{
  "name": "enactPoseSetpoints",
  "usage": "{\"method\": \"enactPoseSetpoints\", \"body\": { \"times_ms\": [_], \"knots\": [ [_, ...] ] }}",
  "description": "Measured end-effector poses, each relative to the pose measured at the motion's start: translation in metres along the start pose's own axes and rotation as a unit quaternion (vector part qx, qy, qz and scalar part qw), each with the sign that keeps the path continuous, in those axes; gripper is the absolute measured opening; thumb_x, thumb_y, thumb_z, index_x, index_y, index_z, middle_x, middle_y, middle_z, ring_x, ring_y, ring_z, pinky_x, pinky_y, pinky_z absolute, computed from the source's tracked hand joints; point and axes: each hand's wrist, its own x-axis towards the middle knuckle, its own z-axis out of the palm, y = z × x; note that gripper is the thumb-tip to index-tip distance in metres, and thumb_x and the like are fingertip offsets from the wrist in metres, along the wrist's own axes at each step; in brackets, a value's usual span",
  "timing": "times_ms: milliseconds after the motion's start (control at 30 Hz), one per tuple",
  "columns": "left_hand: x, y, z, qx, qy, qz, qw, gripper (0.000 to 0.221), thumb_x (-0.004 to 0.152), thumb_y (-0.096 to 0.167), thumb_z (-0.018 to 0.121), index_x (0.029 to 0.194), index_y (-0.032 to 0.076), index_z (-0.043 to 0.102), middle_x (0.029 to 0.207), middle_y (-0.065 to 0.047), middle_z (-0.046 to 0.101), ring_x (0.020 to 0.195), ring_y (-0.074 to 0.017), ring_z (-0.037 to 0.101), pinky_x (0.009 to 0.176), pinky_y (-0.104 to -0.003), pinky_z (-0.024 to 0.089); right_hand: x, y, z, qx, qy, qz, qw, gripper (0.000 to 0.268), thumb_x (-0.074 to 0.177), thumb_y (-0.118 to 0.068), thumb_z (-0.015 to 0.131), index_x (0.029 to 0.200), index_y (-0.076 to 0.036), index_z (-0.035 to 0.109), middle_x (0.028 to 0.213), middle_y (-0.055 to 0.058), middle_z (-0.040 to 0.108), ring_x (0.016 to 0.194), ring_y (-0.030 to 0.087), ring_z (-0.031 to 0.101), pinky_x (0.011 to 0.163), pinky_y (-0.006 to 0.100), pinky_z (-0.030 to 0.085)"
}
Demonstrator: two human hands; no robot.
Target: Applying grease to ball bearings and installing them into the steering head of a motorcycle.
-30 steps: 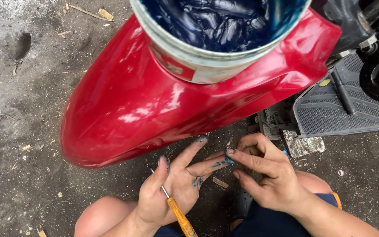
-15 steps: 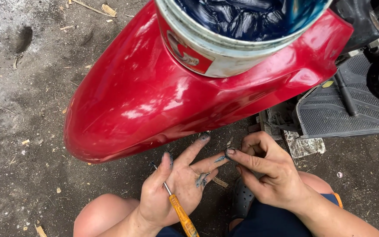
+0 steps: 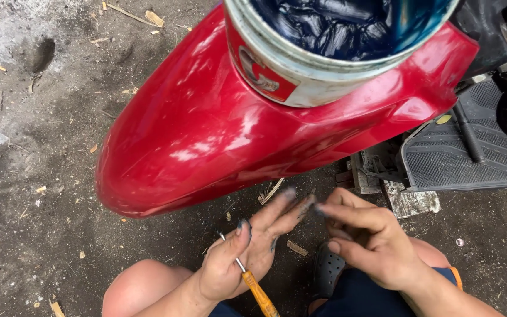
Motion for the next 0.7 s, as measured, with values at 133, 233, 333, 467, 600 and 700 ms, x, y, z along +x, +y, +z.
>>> {"method": "enactPoseSetpoints", "body": {
  "times_ms": [133, 233, 333, 467, 600, 700],
  "knots": [
    [-0.008, -0.010, -0.005, 0.019, -0.015, 0.003, 1.000, 0.066, 0.125, 0.040, 0.033, 0.174, -0.004, 0.030, 0.187, -0.019, 0.024, 0.181, -0.0378, 0.009, 0.148, -0.054, -0.001, 0.000, 0.001, 0.000, 0.041, 0.026, -0.014, 0.999, 0.075, 0.080, 0.024, 0.068, 0.150, -0.003, 0.074, 0.109, 0.009, 0.057, 0.085, 0.017, 0.049, 0.069, 0.028, 0.047],
    [-0.006, -0.011, -0.003, 0.066, -0.017, 0.001, 0.998, 0.067, 0.125, 0.043, 0.031, 0.171, -0.005, 0.034, 0.185, -0.022, 0.027, 0.179, -0.0356, 0.013, 0.149, -0.057, 0.001, 0.000, 0.001, 0.002, 0.103, 0.006, -0.015, 0.995, 0.081, 0.080, 0.028, 0.063, 0.154, -0.003, 0.070, 0.112, 0.010, 0.056, 0.091, 0.019, 0.049, 0.076, 0.031, 0.048],
    [-0.006, -0.013, -0.002, 0.063, -0.028, 0.005, 0.998, 0.063, 0.127, 0.044, 0.032, 0.170, -0.001, 0.040, 0.187, -0.020, 0.025, 0.182, -0.0348, 0.004, 0.150, -0.056, -0.003, -0.002, 0.003, 0.002, 0.107, -0.002, -0.016, 0.994, 0.080, 0.080, 0.028, 0.063, 0.152, -0.003, 0.072, 0.110, 0.009, 0.055, 0.090, 0.019, 0.048, 0.078, 0.031, 0.048],
    [-0.008, -0.017, -0.005, 0.052, -0.035, 0.018, 0.998, 0.057, 0.129, 0.041, 0.032, 0.171, 0.004, 0.044, 0.186, -0.014, 0.032, 0.183, -0.0313, 0.009, 0.152, -0.054, -0.002, -0.004, 0.007, 0.000, 0.112, -0.019, 0.000, 0.993, 0.082, 0.079, 0.029, 0.062, 0.153, -0.004, 0.071, 0.119, 0.012, 0.057, 0.090, 0.020, 0.047, 0.077, 0.031, 0.046],
    [-0.007, -0.016, -0.004, 0.053, -0.034, 0.014, 0.998, 0.060, 0.128, 0.044, 0.034, 0.171, 0.002, 0.044, 0.186, -0.015, 0.032, 0.183, -0.0322, 0.009, 0.151, -0.055, -0.002, -0.004, 0.010, 0.001, 0.116, -0.026, 0.008, 0.993, 0.082, 0.079, 0.031, 0.061, 0.151, -0.006, 0.074, 0.118, 0.011, 0.057, 0.088, 0.019, 0.048, 0.075, 0.030, 0.044],
    [-0.011, -0.016, -0.008, 0.006, -0.015, -0.022, 1.000, 0.067, 0.124, 0.042, 0.032, 0.170, -0.006, 0.037, 0.186, -0.021, 0.026, 0.180, -0.0335, 0.010, 0.148, -0.050, 0.000, -0.001, 0.008, 0.003, -0.010, -0.006, 0.000, 1.000, 0.080, 0.075, 0.026, 0.064, 0.147, -0.007, 0.076, 0.112, 0.010, 0.062, 0.083, 0.016, 0.052, 0.069, 0.027, 0.046]
  ]
}}
